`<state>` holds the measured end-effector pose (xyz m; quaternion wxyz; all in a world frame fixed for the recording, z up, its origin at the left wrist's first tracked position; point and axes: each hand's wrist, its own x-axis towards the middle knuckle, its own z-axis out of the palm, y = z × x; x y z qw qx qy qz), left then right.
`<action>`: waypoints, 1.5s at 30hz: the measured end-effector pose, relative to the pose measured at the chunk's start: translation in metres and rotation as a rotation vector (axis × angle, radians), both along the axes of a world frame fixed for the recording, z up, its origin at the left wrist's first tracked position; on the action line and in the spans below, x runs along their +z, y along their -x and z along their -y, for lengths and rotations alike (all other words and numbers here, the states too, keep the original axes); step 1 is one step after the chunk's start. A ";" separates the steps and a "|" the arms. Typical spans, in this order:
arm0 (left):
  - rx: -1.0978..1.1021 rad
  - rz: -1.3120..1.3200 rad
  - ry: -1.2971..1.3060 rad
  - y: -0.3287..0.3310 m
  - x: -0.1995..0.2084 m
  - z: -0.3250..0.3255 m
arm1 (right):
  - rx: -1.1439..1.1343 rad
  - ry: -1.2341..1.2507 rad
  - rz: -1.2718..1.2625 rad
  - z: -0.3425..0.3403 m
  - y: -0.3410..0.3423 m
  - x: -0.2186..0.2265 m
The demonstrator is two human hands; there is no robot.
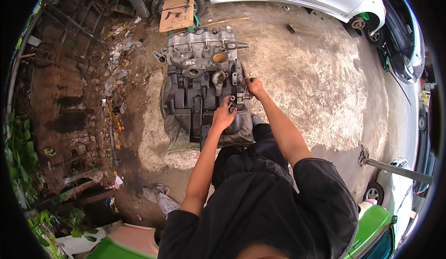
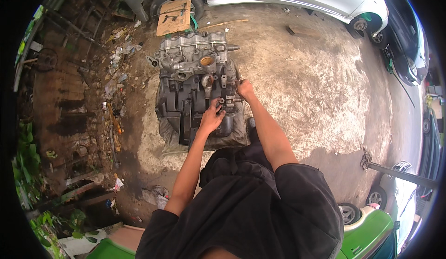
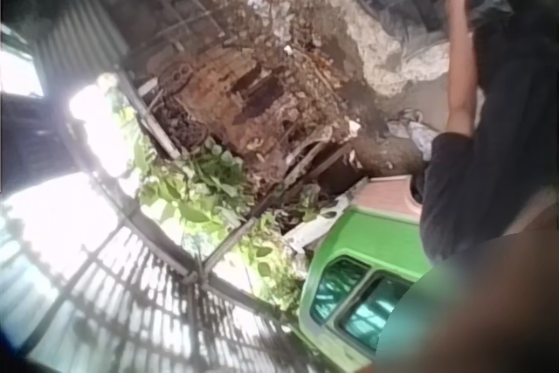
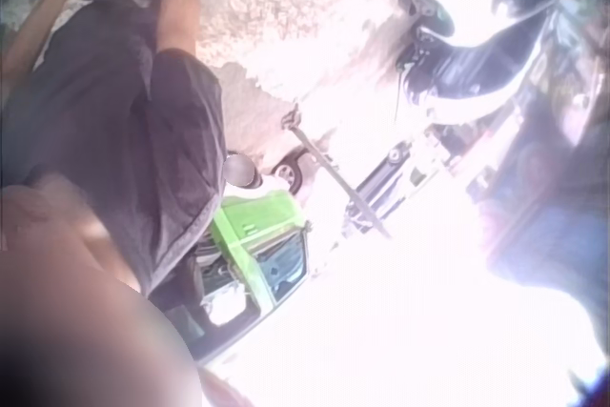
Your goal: The person uses a wrench to tighten bolts on a car engine block resting on the ground. They repeatedly reposition the wrench and apply torque to different bolt locations on the engine.
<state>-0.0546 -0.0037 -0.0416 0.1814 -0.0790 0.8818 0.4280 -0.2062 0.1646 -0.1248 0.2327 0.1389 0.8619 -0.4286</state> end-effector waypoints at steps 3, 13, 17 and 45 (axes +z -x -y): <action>-0.007 0.012 -0.002 -0.001 0.001 0.000 | -0.001 0.026 -0.005 -0.001 -0.002 -0.004; 0.005 -0.022 0.015 -0.003 0.005 0.000 | -0.158 0.289 0.189 -0.002 -0.015 -0.031; 0.006 -0.045 0.009 -0.003 0.002 0.000 | -0.272 0.481 0.340 -0.002 -0.022 -0.025; -0.003 -0.032 0.007 -0.002 -0.001 0.001 | 0.157 -0.047 -0.109 -0.048 -0.023 -0.004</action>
